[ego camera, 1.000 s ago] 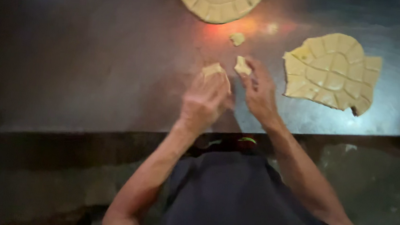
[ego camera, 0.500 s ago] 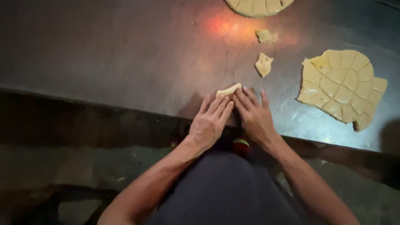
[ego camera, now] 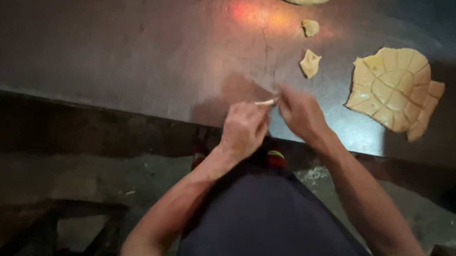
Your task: The person pinches off small pieces of dough and rolls them by hand into strips on a metal worktable. The person stretches and flattens dough pieces, then places the finished dough strips into a baking tray alongside other shaped pieces.
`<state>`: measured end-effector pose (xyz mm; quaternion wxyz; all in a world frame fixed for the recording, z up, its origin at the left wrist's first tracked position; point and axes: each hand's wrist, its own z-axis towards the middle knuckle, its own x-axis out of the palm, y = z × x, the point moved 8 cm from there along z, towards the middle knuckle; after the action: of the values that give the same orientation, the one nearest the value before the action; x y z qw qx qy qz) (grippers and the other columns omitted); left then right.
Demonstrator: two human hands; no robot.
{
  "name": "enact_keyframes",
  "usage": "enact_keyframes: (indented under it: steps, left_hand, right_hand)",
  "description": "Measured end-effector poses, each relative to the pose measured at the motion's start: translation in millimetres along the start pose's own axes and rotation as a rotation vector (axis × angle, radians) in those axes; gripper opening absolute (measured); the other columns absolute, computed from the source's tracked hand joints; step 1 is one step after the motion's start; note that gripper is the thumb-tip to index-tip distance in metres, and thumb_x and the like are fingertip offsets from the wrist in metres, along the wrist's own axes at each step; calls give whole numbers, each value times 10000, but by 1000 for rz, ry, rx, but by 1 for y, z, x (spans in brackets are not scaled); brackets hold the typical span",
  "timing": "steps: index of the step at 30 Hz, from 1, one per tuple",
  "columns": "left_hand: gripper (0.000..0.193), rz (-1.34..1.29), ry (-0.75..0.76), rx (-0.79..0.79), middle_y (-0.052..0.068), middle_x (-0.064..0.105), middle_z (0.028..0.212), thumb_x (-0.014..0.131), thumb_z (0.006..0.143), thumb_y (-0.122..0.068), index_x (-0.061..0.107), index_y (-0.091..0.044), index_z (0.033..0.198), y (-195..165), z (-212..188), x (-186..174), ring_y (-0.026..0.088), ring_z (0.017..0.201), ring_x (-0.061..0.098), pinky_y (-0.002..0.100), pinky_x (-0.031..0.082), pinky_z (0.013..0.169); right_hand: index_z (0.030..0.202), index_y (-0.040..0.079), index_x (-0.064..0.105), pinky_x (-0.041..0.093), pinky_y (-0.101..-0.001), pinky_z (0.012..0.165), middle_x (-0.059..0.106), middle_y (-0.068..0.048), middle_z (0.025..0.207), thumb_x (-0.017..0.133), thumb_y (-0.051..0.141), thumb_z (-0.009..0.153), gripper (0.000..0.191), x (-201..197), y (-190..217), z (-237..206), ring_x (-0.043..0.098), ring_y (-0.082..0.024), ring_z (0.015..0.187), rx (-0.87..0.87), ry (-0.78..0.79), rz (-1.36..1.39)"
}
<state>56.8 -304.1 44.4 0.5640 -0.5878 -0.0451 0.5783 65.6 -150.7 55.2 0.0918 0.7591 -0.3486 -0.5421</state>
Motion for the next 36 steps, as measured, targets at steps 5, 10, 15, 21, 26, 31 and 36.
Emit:
enact_keyframes:
  steps: [5,10,15,21,26,31,36]
  left_hand:
    - [164,240,-98,-29,110,604,1107,715,833,-148,666,-97,981,-4,11,-15,326,1096,552,468,425,931]
    - [249,245,-108,-163,111,594,1029,728,782,-177,728,-78,1010,9,28,-28,329,1031,544,476,384,862]
    - [243,358,-247,-152,55,616,1118,752,885,-184,753,-107,1115,23,52,-40,257,1074,557,431,395,912]
    - [142,239,-164,-110,1,645,1018,776,853,-201,735,-161,982,24,53,-35,235,1031,598,424,415,914]
    - [161,391,-236,-143,30,641,988,800,822,-217,743,-163,964,38,69,-40,256,987,594,424,413,864]
    - [173,348,-288,-120,17,663,1045,788,840,-223,760,-162,1000,38,77,-46,265,1014,603,416,419,875]
    - [133,250,-224,-88,-1,680,1010,797,849,-183,765,-145,972,26,62,-46,233,990,623,406,431,854]
  right_hand:
    - [1448,-7,549,433,-495,1192,523,-257,1534,504,-41,1021,430,-3,57,13,478,-423,1457,-552,-490,232]
    - [1432,72,559,255,-594,1258,370,-202,1628,662,49,940,504,25,59,30,303,-428,1541,-795,-387,-73]
    - [1533,92,501,223,-584,1328,299,-149,1715,671,35,966,595,24,47,104,225,-389,1623,-775,-328,-135]
    - [1558,64,421,175,-623,1259,257,-200,1680,701,167,905,717,24,42,78,189,-437,1570,-735,-248,-86]
    - [1556,34,429,125,-644,1232,277,-214,1671,609,277,1026,610,12,61,116,164,-427,1560,-759,-248,-243]
    - [1479,6,517,176,-575,1277,385,-200,1632,574,283,1056,509,3,59,131,254,-373,1573,-873,-160,-128]
    - [1295,39,640,466,-472,1066,602,-186,1370,638,159,901,412,-32,22,63,546,-369,1341,-1058,-115,-129]
